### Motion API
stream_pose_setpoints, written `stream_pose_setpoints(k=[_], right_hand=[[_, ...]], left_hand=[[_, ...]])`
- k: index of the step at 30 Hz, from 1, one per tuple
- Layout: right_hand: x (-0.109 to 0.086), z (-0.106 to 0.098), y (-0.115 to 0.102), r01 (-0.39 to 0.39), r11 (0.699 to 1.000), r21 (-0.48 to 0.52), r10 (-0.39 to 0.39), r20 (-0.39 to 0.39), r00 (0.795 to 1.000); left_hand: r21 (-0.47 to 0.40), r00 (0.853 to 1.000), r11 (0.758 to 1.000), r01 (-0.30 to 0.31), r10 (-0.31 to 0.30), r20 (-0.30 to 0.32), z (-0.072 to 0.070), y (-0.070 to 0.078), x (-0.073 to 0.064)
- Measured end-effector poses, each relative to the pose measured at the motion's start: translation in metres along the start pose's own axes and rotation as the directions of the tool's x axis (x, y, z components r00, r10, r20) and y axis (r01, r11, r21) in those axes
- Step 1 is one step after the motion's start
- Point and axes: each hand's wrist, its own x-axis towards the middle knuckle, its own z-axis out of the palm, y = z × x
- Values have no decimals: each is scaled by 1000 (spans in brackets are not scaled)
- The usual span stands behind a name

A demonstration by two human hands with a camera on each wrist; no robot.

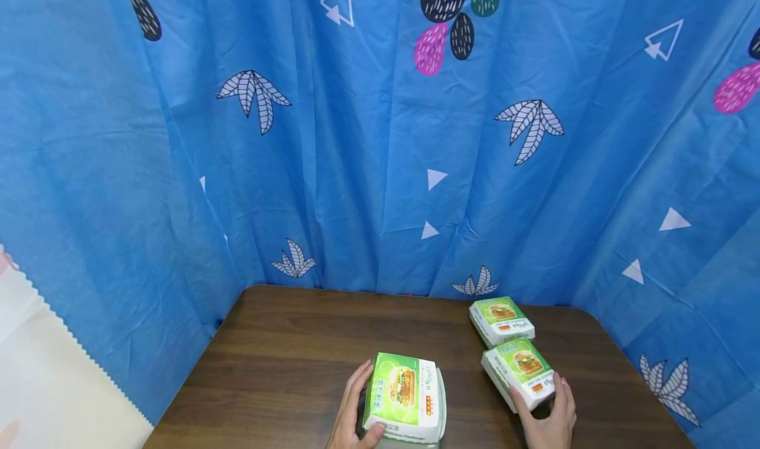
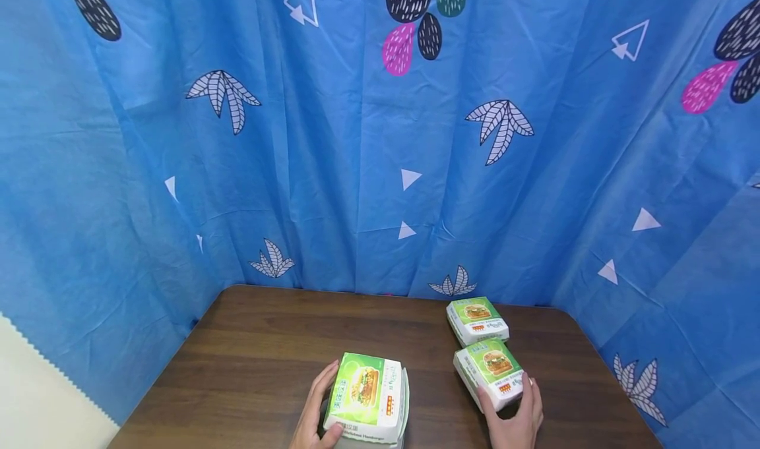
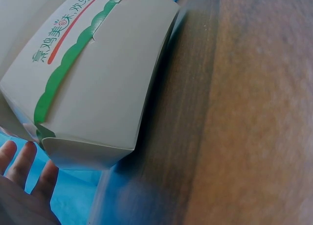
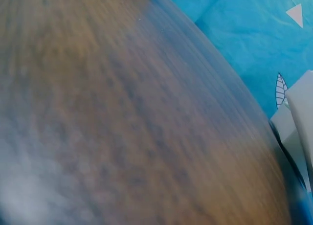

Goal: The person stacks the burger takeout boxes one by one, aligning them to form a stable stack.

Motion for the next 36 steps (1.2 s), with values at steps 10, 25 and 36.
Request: stream_pose_setpoints(k=[10, 25, 36], right_hand=[[-5, -1, -10, -28, 999, 29, 28, 2, 1000], [-13, 2, -14, -46, 997, 57, 45, 4, 999], [-13, 1, -25, 48, 992, 113, -46, -23, 999]], left_hand=[[-22, 1000, 1000, 13, -13, -8, 0, 0, 1], [-41, 1000, 999, -17, 16, -18, 1, -4, -3], [-24, 1000, 1000, 15, -15, -6, 1, -3, -2]])
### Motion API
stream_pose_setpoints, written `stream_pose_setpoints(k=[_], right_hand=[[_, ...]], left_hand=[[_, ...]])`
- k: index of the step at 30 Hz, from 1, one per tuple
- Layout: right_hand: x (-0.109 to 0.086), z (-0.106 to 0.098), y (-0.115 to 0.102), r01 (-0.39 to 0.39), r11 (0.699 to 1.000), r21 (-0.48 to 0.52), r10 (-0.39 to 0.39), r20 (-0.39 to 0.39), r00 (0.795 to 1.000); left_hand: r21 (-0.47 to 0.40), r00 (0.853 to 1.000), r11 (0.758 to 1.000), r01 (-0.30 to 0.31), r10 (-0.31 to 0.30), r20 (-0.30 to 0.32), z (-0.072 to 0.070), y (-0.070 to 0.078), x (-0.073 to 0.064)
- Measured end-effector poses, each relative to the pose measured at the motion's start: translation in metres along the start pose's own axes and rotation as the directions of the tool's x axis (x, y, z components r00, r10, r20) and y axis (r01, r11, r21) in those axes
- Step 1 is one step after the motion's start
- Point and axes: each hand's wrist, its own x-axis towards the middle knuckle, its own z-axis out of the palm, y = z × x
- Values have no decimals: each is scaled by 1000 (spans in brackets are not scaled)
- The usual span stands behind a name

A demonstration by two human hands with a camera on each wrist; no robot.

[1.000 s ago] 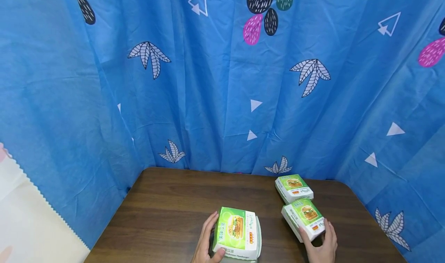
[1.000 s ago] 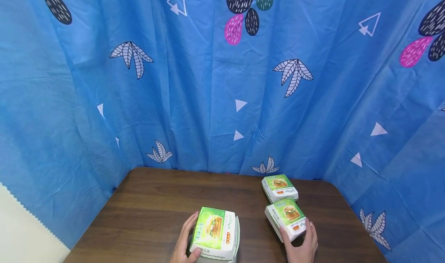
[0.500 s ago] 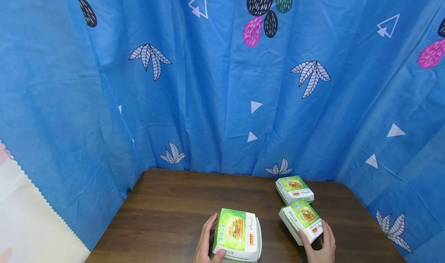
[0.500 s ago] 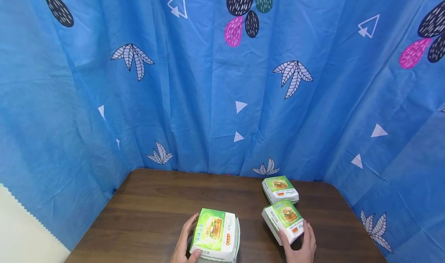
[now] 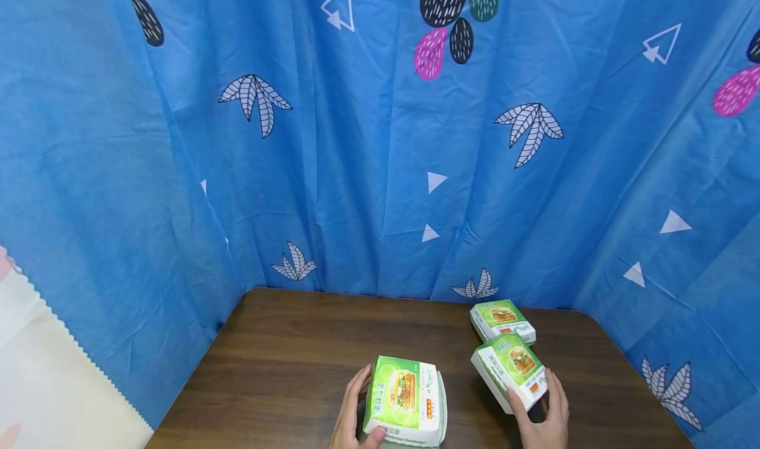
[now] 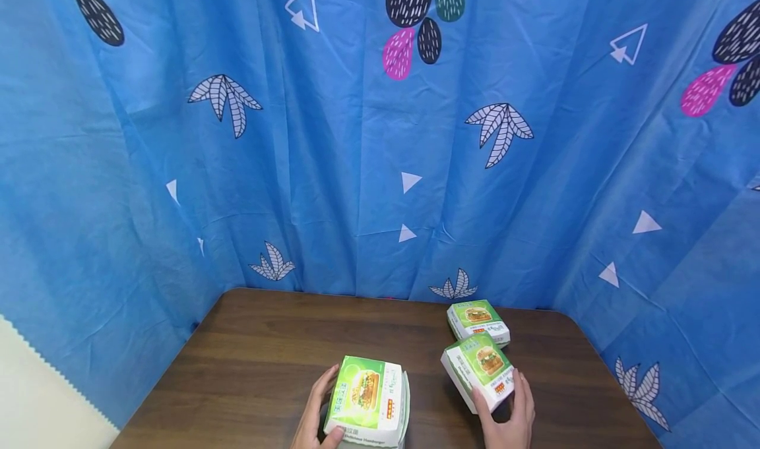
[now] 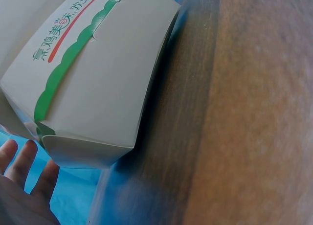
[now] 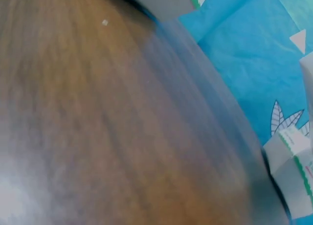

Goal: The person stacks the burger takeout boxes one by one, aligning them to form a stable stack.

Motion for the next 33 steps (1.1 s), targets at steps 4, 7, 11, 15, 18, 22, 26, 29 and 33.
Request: stream_pose_setpoints(k=[4, 7, 11, 15, 18, 22, 26, 29, 33], right_hand=[[1, 0, -4, 22, 1000, 13, -22, -8, 1000], [0, -1, -8, 37, 999, 19, -37, -11, 999], [-1, -2, -14, 63, 998, -4, -63, 3, 998], [-3, -3, -20, 52, 998, -44, -51, 42, 998], [-4, -3, -26, 31, 998, -60, -27, 73, 997], [-5, -5, -33, 27, 998, -57, -22, 92, 996], [-6, -6, -39, 39, 998, -39, -35, 90, 995], [-6, -6, -43, 52, 998, -25, -50, 88, 995], [-6, -6, -47, 69, 998, -13, -68, 84, 994]], left_hand=[[6, 1000, 1000, 22, -22, 7, -1, 2, 0], [13, 999, 999, 45, -45, 14, -1, 3, 0], [21, 998, 998, 61, -62, 16, -1, 5, -1], [23, 999, 999, 46, -46, 7, 0, 3, -1], [18, 1000, 1000, 20, -20, 1, 1, 1, -1], [5, 1000, 1000, -11, 11, 0, 1, -1, -1], [8, 1000, 1000, -10, 10, 15, 0, -1, -2], [19, 999, 1000, 16, -16, 29, -2, 0, -2], [25, 999, 999, 33, -34, 38, -3, 3, -1]])
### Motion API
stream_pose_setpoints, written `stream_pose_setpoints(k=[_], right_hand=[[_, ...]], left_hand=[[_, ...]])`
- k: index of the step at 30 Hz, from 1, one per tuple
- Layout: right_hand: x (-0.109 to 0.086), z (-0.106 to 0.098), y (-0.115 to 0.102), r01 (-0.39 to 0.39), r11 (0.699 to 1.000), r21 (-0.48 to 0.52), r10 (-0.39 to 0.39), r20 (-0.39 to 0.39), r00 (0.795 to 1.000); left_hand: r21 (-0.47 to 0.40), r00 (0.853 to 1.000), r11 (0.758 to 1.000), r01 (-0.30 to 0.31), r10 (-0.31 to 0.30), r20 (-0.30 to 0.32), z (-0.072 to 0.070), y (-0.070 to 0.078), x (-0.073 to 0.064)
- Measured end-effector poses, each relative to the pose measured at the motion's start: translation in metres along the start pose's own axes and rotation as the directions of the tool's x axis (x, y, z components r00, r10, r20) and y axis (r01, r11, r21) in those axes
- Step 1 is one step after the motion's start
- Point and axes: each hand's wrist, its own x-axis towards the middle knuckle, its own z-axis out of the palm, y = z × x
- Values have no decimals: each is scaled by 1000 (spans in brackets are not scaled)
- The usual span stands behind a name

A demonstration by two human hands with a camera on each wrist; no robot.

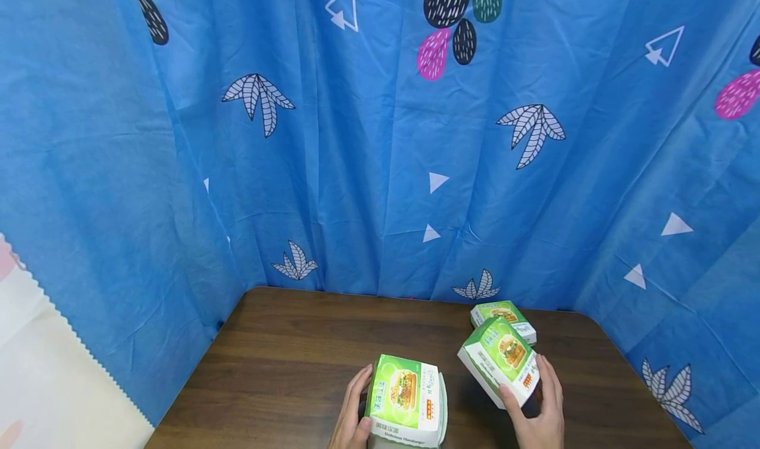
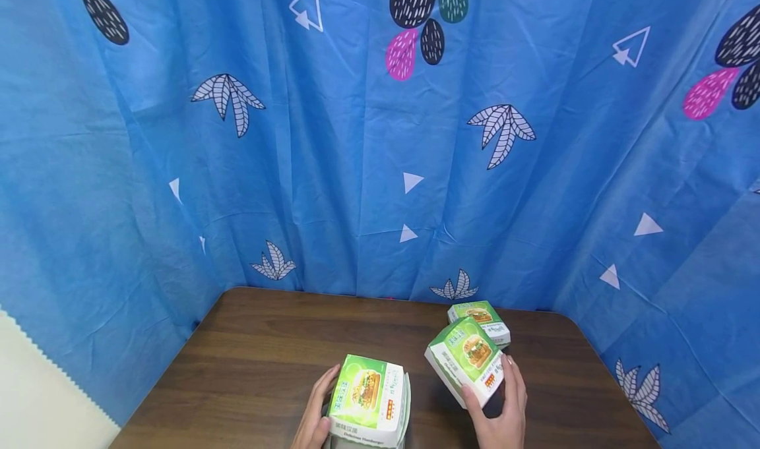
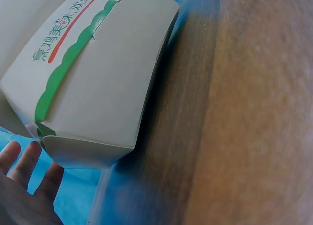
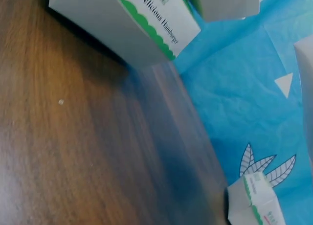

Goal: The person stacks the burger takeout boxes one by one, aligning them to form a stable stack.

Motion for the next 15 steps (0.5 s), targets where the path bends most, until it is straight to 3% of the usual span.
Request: stream_pose_setpoints(k=[5, 12, 15], right_hand=[[-1, -2, -8, 23, 1000, 0, -23, 20, 1000], [-3, -3, -19, 54, 999, 7, -54, 65, 996], [-5, -1, -23, 65, 998, 20, -66, 91, 994]], left_hand=[[-10, 1000, 1000, 10, -9, 21, -1, 1, 0], [-36, 996, 996, 82, -80, 49, -1, 2, -1], [-27, 996, 996, 84, -83, 45, -1, 1, -2]])
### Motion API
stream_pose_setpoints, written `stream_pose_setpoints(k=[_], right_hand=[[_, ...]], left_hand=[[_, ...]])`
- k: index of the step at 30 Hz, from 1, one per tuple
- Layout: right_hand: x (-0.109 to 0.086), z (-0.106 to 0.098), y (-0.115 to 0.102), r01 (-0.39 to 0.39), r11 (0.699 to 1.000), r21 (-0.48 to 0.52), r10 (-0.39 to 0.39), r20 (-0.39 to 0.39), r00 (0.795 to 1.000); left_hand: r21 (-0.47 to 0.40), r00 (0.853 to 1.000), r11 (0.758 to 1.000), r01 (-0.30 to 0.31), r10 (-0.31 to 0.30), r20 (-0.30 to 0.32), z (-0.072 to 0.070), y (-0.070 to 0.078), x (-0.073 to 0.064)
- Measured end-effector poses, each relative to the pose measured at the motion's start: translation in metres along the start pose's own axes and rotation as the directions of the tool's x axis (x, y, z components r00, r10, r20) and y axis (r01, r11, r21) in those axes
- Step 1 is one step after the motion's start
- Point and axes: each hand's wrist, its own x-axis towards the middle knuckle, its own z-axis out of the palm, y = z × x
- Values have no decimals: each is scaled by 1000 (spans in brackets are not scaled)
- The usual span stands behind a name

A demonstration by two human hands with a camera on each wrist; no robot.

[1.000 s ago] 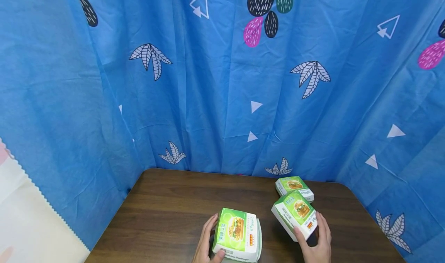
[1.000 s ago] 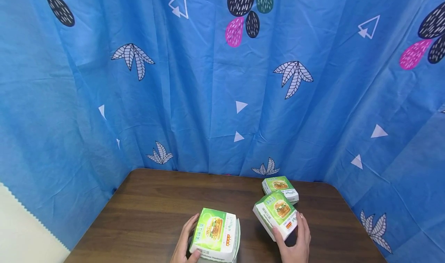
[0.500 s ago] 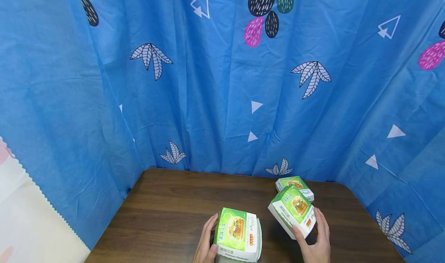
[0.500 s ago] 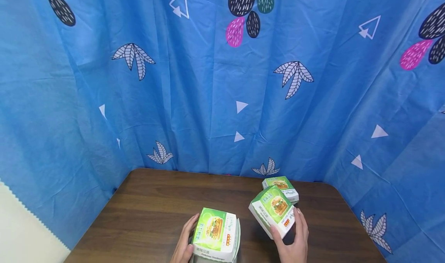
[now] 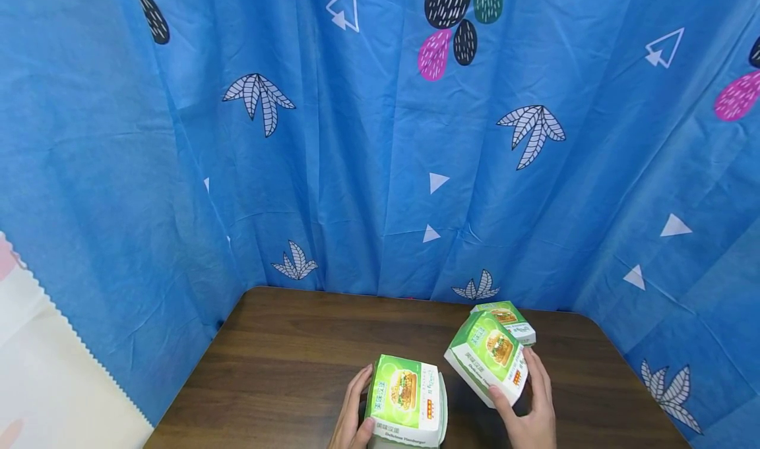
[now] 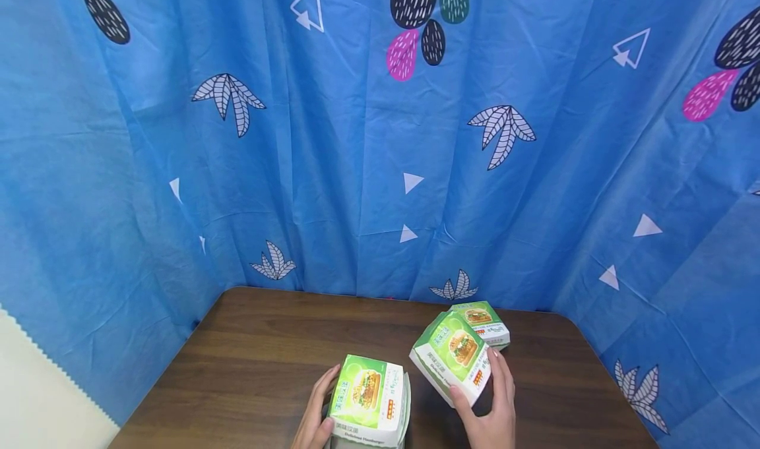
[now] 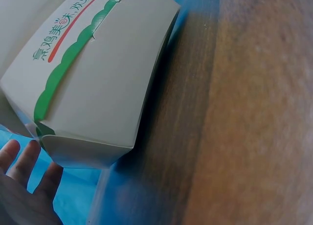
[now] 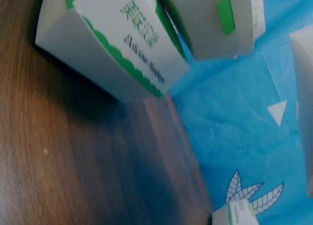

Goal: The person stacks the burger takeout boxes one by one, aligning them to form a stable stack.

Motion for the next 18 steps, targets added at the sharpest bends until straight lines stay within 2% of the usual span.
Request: stream_pose_setpoints(k=[3, 11, 18], right_hand=[[-2, 2, -4, 17, 1000, 19, -17, 24, 1000], [-8, 9, -11, 144, 987, 70, -148, 68, 987], [-13, 16, -15, 181, 979, 91, -194, 156, 969]], left_hand=[[15, 1000, 1000, -19, 20, -7, 0, 0, 0], [19, 997, 998, -67, 67, -26, 2, -1, 2], [27, 995, 995, -92, 93, -47, 2, 0, 3]])
